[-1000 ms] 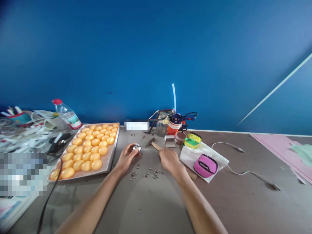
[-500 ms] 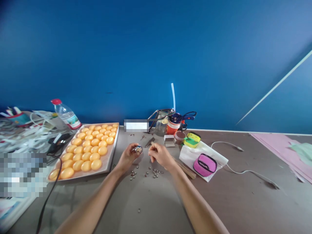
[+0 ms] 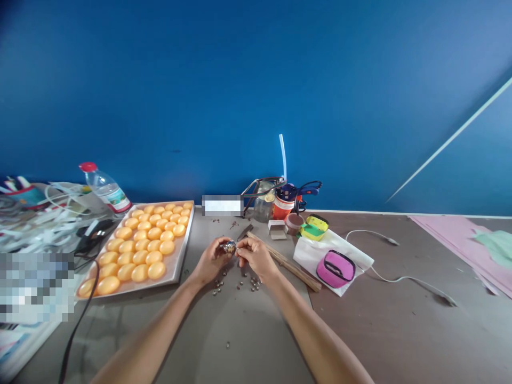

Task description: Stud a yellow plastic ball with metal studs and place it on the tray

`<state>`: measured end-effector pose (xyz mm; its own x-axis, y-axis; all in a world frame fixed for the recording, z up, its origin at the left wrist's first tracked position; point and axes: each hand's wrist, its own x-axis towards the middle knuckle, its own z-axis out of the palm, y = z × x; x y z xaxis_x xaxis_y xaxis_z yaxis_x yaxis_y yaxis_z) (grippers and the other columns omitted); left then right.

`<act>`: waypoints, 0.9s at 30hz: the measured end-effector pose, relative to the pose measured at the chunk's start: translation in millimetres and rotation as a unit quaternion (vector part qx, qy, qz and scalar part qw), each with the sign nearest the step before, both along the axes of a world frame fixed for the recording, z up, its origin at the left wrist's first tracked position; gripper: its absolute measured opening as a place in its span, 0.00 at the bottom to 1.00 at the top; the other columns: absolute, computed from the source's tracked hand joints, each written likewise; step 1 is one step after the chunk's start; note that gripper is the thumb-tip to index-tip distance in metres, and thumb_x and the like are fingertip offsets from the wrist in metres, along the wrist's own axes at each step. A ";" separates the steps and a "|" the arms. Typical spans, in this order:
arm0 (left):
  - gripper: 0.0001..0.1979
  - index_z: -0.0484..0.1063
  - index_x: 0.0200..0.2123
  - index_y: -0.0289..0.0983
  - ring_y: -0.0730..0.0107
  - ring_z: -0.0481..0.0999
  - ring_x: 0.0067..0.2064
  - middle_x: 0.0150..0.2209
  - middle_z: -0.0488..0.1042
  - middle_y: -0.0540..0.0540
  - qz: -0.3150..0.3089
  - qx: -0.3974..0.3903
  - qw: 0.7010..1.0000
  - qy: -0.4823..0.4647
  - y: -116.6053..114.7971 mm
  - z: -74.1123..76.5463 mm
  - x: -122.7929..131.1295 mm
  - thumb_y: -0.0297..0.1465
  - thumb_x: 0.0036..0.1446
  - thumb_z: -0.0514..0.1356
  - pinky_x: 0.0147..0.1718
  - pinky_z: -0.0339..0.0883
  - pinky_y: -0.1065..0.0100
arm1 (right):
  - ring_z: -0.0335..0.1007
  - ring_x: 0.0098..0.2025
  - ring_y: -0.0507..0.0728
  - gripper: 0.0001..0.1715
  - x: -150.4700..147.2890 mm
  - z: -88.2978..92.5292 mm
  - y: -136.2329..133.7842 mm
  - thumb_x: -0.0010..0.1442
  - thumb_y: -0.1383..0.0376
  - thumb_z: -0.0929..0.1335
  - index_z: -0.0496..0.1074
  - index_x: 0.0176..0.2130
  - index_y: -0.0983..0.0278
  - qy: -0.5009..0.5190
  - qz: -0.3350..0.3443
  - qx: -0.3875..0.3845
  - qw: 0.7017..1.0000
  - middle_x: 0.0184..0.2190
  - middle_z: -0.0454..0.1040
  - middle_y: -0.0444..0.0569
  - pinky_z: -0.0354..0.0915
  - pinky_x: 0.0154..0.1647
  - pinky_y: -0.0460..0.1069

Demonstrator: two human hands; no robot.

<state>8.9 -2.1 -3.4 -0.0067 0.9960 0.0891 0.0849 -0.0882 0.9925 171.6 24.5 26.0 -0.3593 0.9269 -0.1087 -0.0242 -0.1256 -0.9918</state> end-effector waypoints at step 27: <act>0.18 0.65 0.46 0.36 0.65 0.73 0.40 0.40 0.74 0.45 -0.034 0.017 0.995 0.089 -5.9 7.0 0.6 0.33 0.51 0.59 0.41 0.65 0.66 | 0.63 0.20 0.50 0.11 -5.8 -13.6 -2.5 0.47 0.60 0.68 0.66 0.28 0.65 0.006 0.006 -0.043 0.999 0.16 0.68 0.41 0.62 0.24 0.46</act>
